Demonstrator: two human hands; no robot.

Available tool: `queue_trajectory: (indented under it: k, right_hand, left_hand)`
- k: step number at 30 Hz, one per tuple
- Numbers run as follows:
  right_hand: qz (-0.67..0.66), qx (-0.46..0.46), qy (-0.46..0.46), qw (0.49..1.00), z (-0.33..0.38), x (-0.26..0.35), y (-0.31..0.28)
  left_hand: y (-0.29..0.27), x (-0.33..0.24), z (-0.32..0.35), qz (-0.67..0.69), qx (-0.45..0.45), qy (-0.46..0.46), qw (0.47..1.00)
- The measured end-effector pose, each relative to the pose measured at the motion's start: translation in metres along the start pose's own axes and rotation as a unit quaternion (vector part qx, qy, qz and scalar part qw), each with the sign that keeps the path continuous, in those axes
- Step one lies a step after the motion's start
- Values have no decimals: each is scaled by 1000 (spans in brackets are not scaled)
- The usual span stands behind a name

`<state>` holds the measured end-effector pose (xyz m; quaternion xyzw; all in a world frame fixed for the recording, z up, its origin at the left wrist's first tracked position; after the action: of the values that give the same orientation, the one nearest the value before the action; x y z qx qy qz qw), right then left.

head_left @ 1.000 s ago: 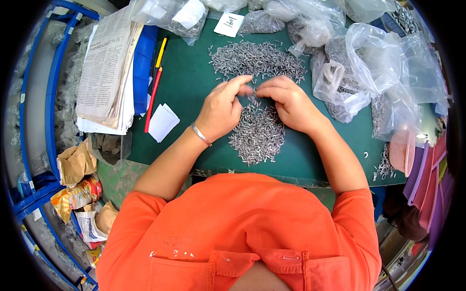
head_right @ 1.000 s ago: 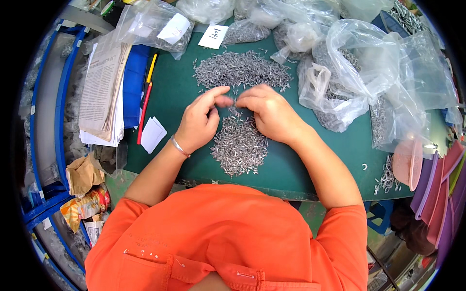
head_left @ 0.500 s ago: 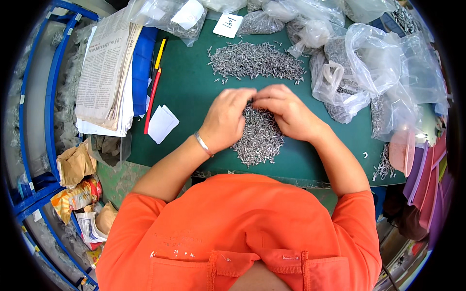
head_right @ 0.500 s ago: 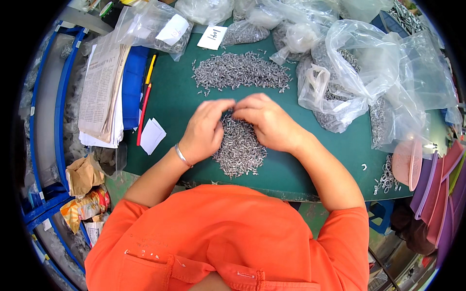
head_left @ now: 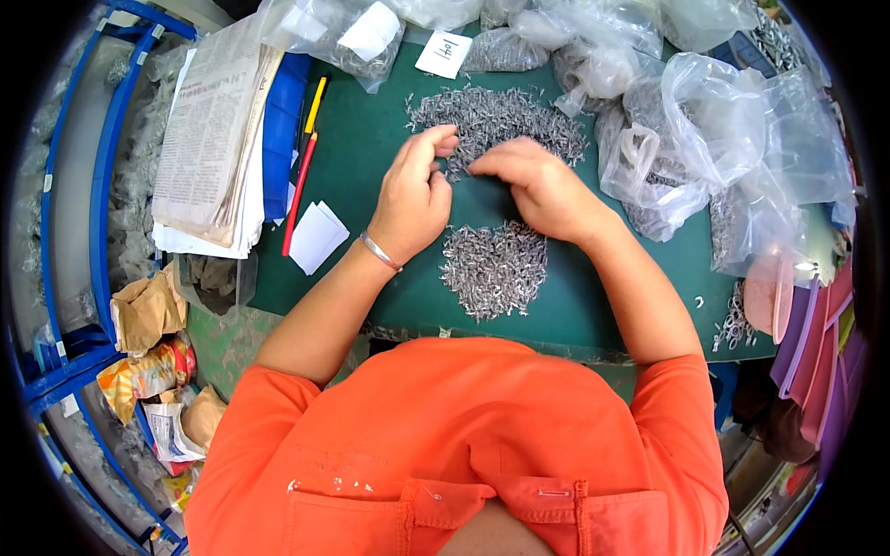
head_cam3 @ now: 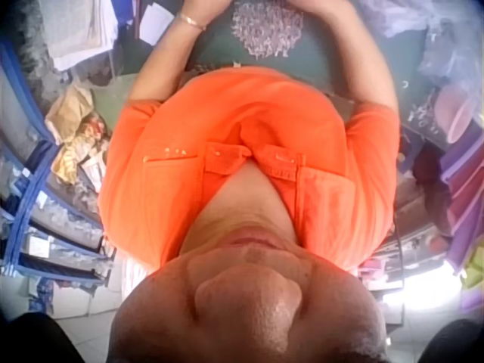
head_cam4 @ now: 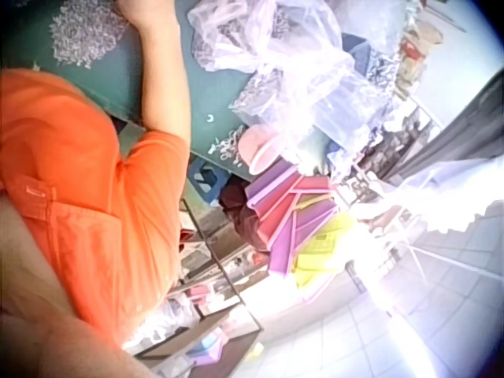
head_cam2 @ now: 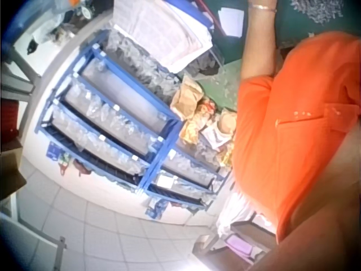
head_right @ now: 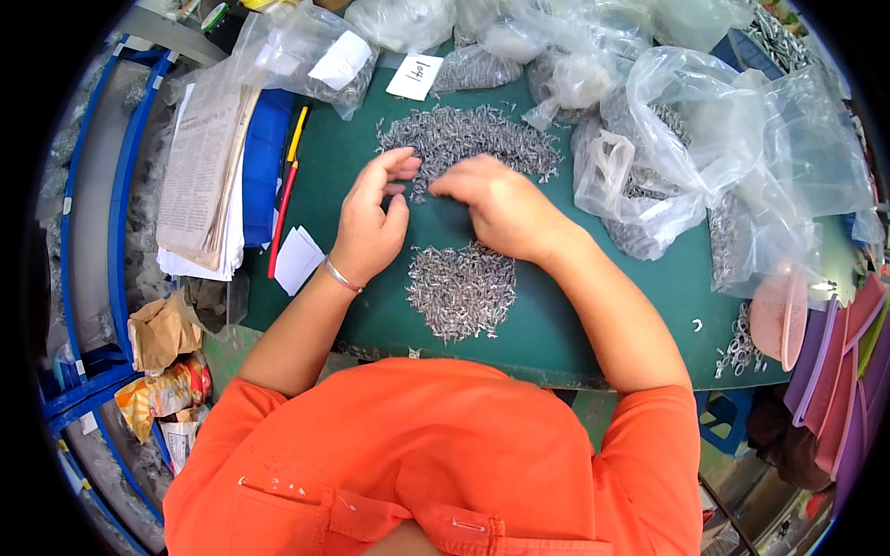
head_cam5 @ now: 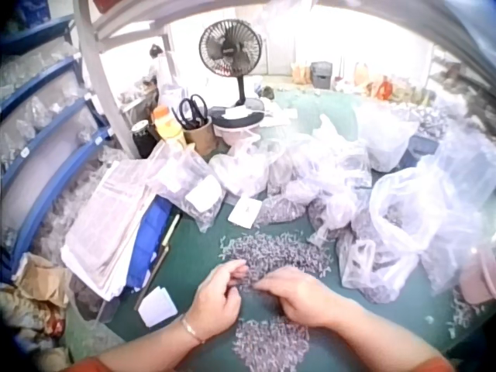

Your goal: The person sorts through small metal parts on a green workspace by hand, moving them between a central pile and plastic bags.

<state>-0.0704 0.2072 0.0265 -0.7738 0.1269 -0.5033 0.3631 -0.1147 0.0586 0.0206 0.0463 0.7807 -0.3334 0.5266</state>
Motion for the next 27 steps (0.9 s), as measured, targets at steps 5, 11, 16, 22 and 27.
queue_trajectory:
  k: [5, 11, 16, 22, 27]
  right_hand:
    - [26, -71, 25, 997, 18, -2, -13]
    - [10, -122, 81, 989, 32, -5, -22]
    - [54, -46, 22, 997, 33, 14, -2]
    - [-141, 60, 72, 985, 39, 6, 2]
    - [56, -103, 5, 993, 18, 15, -4]
  left_hand:
    - [1, 2, 9, -60, 3, 6, 998]
    - [6, -14, 8, -149, 26, 87, 985]
    - [26, -27, 21, -159, 71, 132, 976]
    - [19, -25, 30, -43, 102, 78, 991]
    - [16, -14, 13, -118, 36, 41, 992]
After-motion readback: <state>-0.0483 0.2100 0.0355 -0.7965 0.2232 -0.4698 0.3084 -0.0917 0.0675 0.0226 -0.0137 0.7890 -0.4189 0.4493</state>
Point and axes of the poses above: each hand's wrist, its own z-axis away from the middle knuckle, its own y-axis out of the palm, x = y × z, the point moved 7 cm from there along -z, towards the middle knuckle, and after that the axes turned 5 degrees about x, right-handed, at the moved point
